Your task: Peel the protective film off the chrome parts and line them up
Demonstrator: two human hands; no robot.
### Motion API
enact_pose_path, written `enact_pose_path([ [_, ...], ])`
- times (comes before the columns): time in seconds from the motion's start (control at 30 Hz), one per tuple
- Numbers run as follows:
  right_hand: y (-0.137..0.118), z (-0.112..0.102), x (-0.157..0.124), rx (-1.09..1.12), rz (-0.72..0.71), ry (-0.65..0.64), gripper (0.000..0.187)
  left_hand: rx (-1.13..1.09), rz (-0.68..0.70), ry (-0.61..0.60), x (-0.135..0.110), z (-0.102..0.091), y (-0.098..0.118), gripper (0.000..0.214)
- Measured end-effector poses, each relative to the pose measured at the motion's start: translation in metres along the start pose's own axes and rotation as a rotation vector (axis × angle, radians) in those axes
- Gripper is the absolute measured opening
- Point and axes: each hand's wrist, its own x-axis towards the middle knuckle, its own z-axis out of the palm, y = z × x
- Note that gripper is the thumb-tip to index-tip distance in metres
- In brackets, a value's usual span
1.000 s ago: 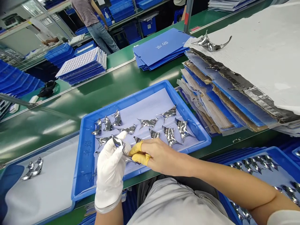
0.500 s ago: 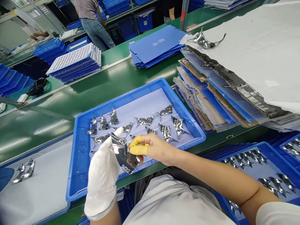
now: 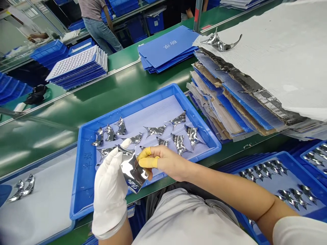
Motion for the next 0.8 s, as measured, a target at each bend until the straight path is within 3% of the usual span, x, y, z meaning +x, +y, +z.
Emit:
enact_pose_path([
  [0.27, 0.002, 0.004, -0.001, 0.034, 0.001, 0.023, 0.018, 0.002, 0.039, -0.008, -0.002, 0.004, -0.001, 0.027],
  [0.57, -0.005, 0.005, -0.011, -0.333, -0.129, -0.030, 0.017, -0.099, 0.033, -0.051, -0.007, -0.007, -0.004, 0.040],
  [0.63, -0.004, 0.007, -0.011, -0.259, -0.104, -0.037, 0.019, -0.054, 0.069, -0.033, -0.008, -0.006, -0.002, 0.038],
  [0.8, 0.007, 0.011, -0.006, 0.170, 0.049, -0.045, 0.029, 0.061, 0.129, -0.044, -0.015, -0.002, 0.000, 0.032],
])
